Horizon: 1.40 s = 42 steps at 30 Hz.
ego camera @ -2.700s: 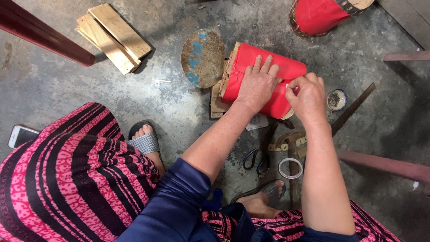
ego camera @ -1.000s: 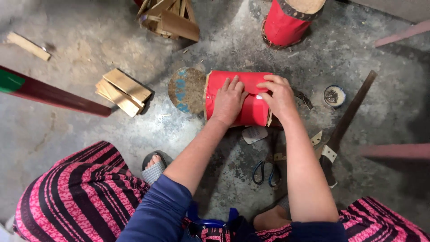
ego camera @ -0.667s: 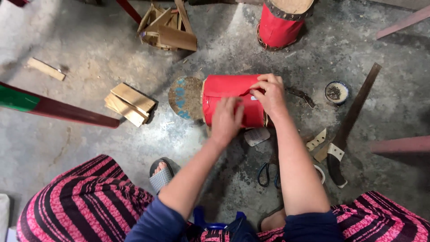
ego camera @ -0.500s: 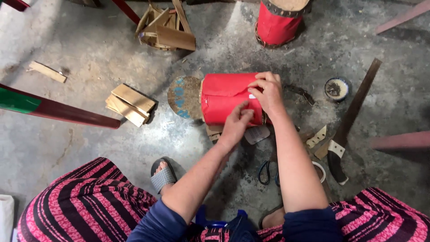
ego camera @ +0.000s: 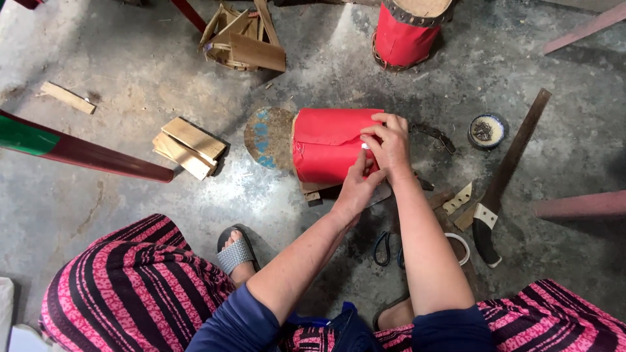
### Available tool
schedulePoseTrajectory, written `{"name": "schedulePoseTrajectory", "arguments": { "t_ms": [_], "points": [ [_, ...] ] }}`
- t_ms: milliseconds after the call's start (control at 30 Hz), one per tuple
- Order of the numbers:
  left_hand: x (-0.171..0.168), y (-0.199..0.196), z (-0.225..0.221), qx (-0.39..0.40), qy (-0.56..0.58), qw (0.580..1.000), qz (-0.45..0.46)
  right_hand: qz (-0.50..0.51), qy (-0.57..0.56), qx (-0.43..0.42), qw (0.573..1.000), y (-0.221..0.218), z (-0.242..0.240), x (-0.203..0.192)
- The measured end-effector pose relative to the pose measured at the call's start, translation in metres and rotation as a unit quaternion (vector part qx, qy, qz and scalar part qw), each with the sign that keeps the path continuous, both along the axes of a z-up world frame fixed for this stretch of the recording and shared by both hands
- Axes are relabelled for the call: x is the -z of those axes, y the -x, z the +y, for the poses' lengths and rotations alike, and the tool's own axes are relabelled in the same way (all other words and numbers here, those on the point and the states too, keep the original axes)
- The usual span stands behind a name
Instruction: Wrapping a wooden drum with red paper and securing it with tape and scissors
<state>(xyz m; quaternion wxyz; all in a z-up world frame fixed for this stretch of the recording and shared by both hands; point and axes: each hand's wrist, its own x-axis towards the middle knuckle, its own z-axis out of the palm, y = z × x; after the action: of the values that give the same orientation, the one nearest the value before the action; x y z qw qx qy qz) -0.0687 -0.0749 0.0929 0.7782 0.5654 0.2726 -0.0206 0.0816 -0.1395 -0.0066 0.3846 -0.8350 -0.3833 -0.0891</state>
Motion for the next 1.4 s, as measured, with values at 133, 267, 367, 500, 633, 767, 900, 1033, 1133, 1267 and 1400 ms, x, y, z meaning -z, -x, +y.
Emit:
{"name": "schedulePoseTrajectory", "arguments": {
  "t_ms": [133,267,367,500,633,767,900,1033,1133,1267,1400],
  "points": [
    [-0.017,0.001,-0.005,-0.013,0.019,1.000,0.010,-0.007,0.005,-0.007,1.000,0.004,-0.005,0.006],
    [-0.007,0.002,-0.012,-0.020,0.016,1.000,0.013,-0.011,0.011,-0.012,1.000,0.006,-0.008,0.005],
    [-0.003,0.002,-0.017,0.000,-0.015,0.999,0.038,-0.016,0.015,-0.013,1.000,0.010,-0.011,0.003],
    [-0.004,0.004,-0.015,0.035,-0.079,0.994,0.060,-0.020,0.021,-0.019,0.999,0.012,-0.016,0.003],
    [0.027,0.003,-0.014,0.056,-0.105,0.990,0.078,-0.024,0.021,-0.020,0.999,0.013,-0.017,0.003],
    [0.014,0.010,-0.012,0.078,-0.120,0.987,0.072,-0.018,0.020,-0.019,0.999,0.015,-0.019,0.000],
    [0.016,0.014,-0.011,0.100,-0.133,0.984,0.063,-0.015,0.022,-0.016,1.000,0.014,-0.020,0.001],
    [0.014,0.017,-0.008,0.108,-0.140,0.983,0.058,-0.008,0.023,-0.013,1.000,0.021,-0.020,-0.009],
    [0.017,0.017,-0.006,0.127,-0.177,0.974,0.055,-0.007,0.028,-0.010,1.000,0.019,-0.020,-0.011],
    [0.021,0.022,-0.004,0.162,-0.268,0.949,0.030,0.007,0.025,-0.012,1.000,0.024,-0.020,-0.017],
    [0.031,0.024,-0.005,0.183,-0.385,0.905,0.012,0.006,0.022,-0.016,1.000,0.026,-0.020,-0.021]
  ]
}}
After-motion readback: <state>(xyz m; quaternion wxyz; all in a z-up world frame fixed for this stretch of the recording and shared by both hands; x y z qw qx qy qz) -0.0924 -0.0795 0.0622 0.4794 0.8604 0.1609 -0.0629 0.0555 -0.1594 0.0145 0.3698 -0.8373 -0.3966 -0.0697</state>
